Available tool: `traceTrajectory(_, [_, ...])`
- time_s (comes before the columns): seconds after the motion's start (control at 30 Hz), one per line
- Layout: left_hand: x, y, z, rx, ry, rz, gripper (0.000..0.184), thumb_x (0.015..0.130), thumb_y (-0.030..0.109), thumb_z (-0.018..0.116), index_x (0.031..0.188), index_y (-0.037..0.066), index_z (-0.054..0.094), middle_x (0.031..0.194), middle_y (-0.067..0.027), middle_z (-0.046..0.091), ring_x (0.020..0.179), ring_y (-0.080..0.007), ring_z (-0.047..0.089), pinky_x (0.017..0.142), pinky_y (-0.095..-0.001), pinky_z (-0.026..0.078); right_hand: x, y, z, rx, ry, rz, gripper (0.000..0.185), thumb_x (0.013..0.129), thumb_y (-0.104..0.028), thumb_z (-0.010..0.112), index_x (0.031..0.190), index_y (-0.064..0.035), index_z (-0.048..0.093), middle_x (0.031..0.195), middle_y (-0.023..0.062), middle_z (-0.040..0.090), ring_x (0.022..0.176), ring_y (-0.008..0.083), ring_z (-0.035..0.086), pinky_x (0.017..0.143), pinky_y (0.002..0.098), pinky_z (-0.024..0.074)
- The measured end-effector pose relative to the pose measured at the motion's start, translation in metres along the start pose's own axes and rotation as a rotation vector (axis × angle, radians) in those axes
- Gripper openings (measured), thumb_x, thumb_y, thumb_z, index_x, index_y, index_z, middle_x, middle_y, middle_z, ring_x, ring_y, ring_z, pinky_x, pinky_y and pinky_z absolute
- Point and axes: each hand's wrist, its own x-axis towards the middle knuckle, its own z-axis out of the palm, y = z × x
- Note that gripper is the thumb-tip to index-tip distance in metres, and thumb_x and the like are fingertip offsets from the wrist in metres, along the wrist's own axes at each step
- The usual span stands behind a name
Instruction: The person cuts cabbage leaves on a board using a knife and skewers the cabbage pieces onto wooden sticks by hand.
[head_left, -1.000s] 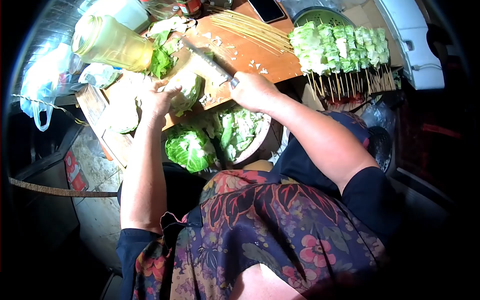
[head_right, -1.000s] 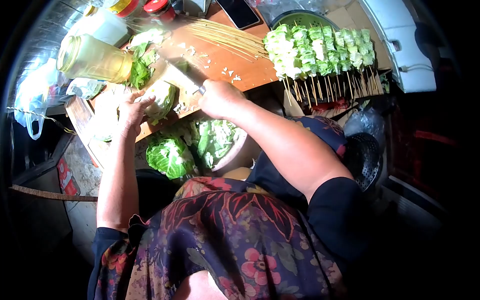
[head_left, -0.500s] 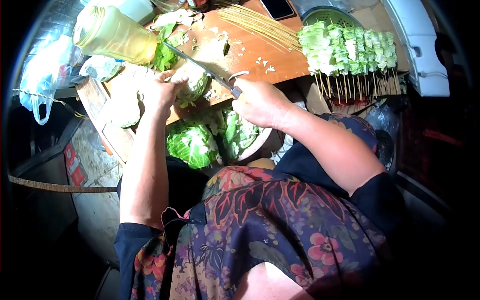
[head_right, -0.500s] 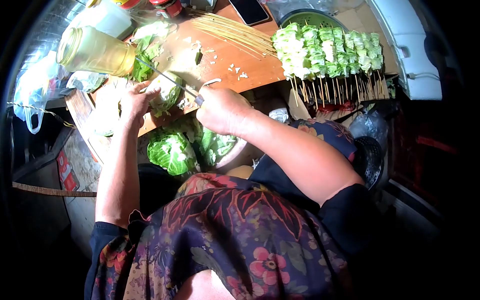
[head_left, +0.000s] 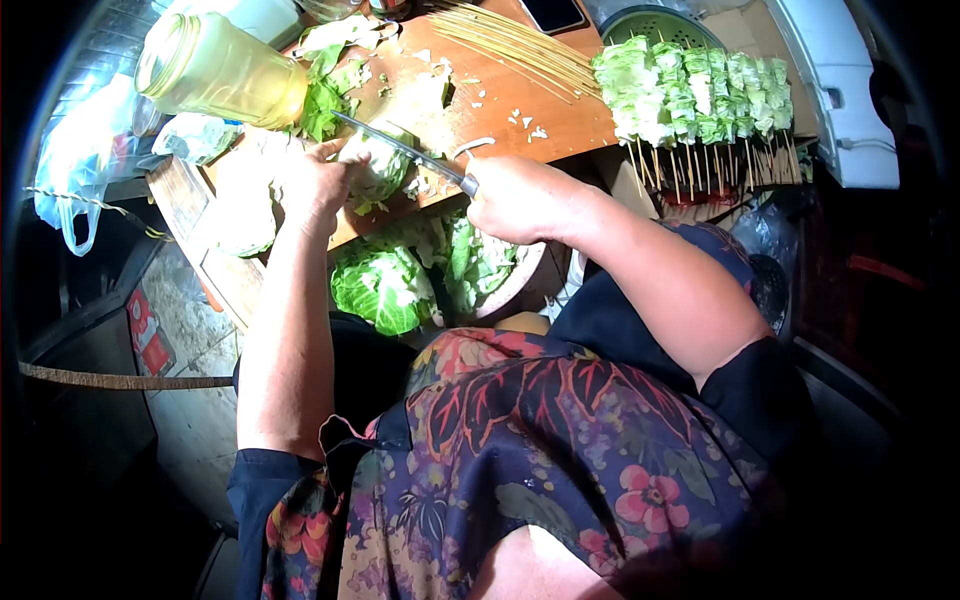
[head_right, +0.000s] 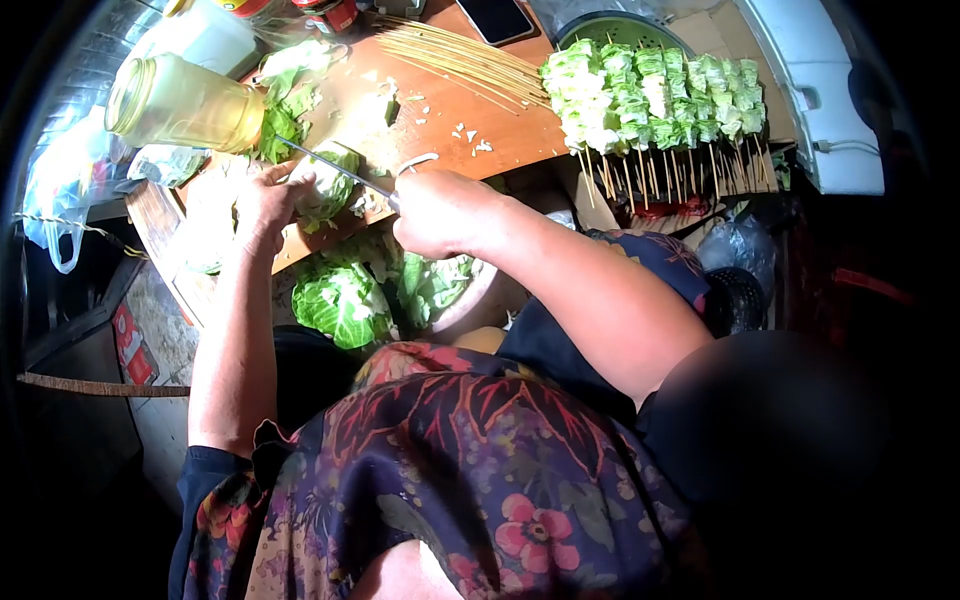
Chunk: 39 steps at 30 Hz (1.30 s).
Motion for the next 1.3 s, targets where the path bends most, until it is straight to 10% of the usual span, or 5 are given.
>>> traceTrajectory(0.47, [0.0, -0.013, -0.02, -0.141, 0.036, -0.118, 0.055, 0.077, 0.01, 0.068, 0.128, 0.0, 0.049, 0.105, -0.0156, 0.063, 0.084, -0.0226, 0.063, 0.072, -0.0309, 0.054, 0.027, 0.001, 0.036, 0.009, 0.168, -0.007, 0.027, 0.079, -0.014, 0.051, 0.1, 0.0005, 0.06, 0.098, 0.0224, 0.064, 0.095, 0.0357, 0.063, 0.082, 0.0437, 0.0492])
traceTrajectory(0.6, [-0.011, 0.005, -0.029, 0.228, 0.212, -0.096, 0.049, 0.076, 0.017, 0.068, 0.121, 0.006, 0.055, 0.106, -0.0171, 0.062, 0.092, -0.0242, 0.061, 0.075, -0.0354, 0.051, 0.015, -0.003, 0.033, 0.039, 0.21, -0.025, 0.025, 0.079, -0.019, 0.051, 0.097, -0.002, 0.057, 0.09, 0.0207, 0.064, 0.087, 0.0372, 0.062, 0.078, 0.0445, 0.0484])
traceTrajectory(0.67, [-0.003, -0.007, -0.02, 0.668, 0.51, 0.354, 0.043, 0.076, 0.017, 0.067, 0.116, 0.007, 0.058, 0.112, -0.0172, 0.059, 0.102, -0.028, 0.058, 0.086, -0.0385, 0.048, 0.012, -0.004, 0.028, 0.088, 0.231, -0.04, 0.024, 0.08, -0.022, 0.052, 0.095, -0.0039, 0.055, 0.085, 0.0192, 0.064, 0.082, 0.0382, 0.061, 0.074, 0.0453, 0.0478])
traceTrajectory(0.8, [-0.006, 0.004, -0.002, 0.65, 0.311, 0.775, 0.034, 0.075, 0.011, 0.062, 0.109, 0.011, 0.061, 0.119, -0.0112, 0.058, 0.11, -0.0313, 0.054, 0.095, -0.0378, 0.043, 0.006, -0.005, 0.017, 0.241, 0.415, -0.116, 0.024, 0.079, -0.025, 0.055, 0.09, -0.0029, 0.056, 0.078, 0.0183, 0.063, 0.076, 0.0357, 0.062, 0.07, 0.0422, 0.0477])
traceTrajectory(1.3, [0.012, -0.006, 0.04, 0.428, 0.065, 0.436, 0.026, 0.076, 0.016, 0.069, 0.1, 0.006, 0.066, 0.093, -0.0116, 0.069, 0.086, -0.0214, 0.066, 0.077, -0.0324, 0.051, -0.012, 0.007, 0.028, 0.123, 0.26, 0.023, 0.027, 0.079, -0.026, 0.055, 0.092, -0.0016, 0.052, 0.08, 0.0226, 0.061, 0.079, 0.0397, 0.06, 0.072, 0.0457, 0.0473])
